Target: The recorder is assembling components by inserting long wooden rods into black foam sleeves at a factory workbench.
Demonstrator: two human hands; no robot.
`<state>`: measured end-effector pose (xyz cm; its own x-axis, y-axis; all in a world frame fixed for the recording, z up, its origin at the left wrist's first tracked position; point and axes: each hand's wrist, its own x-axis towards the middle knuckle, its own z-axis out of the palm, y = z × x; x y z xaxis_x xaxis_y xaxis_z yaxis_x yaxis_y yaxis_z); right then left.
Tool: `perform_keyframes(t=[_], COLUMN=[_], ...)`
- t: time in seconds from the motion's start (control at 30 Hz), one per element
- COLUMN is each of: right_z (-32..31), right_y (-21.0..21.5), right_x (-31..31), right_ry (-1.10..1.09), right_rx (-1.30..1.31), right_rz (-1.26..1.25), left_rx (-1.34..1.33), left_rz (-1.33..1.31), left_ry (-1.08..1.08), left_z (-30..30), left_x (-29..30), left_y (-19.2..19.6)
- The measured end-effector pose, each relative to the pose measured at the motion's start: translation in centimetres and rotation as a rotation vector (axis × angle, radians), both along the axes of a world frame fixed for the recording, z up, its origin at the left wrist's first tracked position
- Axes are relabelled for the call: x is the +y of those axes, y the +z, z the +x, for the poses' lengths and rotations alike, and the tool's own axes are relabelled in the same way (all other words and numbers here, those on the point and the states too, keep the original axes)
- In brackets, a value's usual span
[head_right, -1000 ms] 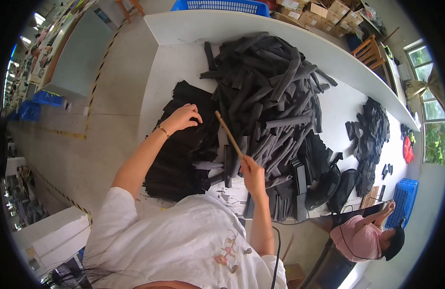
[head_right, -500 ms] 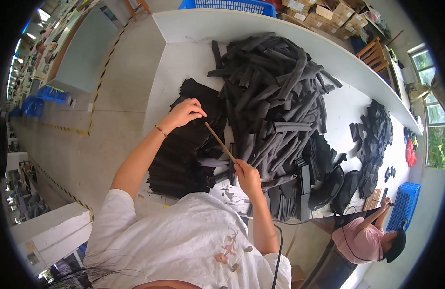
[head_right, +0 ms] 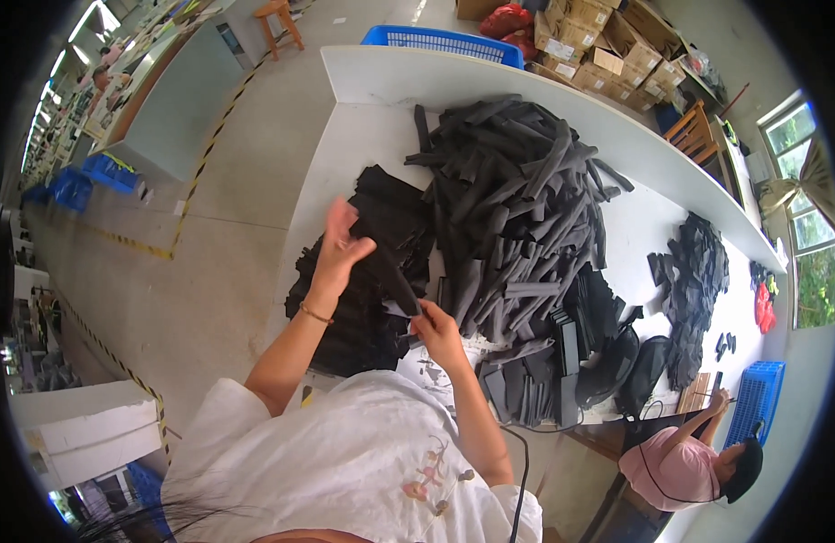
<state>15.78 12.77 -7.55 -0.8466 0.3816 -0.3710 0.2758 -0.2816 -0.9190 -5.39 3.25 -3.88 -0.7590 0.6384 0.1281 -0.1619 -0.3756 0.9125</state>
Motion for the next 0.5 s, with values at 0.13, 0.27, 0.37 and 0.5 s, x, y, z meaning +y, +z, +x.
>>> perform_keyframes(t=[0.13,0.27,0.37,0.5], right_z=[-0.5,-1.2,0.5,3.3], right_y=[-1.9,0.4,-0.2,-0.3], right_x=[-2.9,-5.9,-6.4,-7.3], right_ry=[-0.081,-0.243,-0.085,0.049], right_rx=[0.047,0.025,-0.095,-0.144], right_rz=[0.422,0.572,0.581,0.544], left_rx=[-0.864,-0.937,-0.891,-0.767], left_rz=[0.199,0.171,0.113,0.054], left_ry=[-0.226,-0.016,0.087,0.238], left_z=[5.4,7.5,6.4,3.4], left_x=[-0.5,-1.1,-0.8,-1.1], left_y=[-5.1,-4.2,-3.0,-2.0])
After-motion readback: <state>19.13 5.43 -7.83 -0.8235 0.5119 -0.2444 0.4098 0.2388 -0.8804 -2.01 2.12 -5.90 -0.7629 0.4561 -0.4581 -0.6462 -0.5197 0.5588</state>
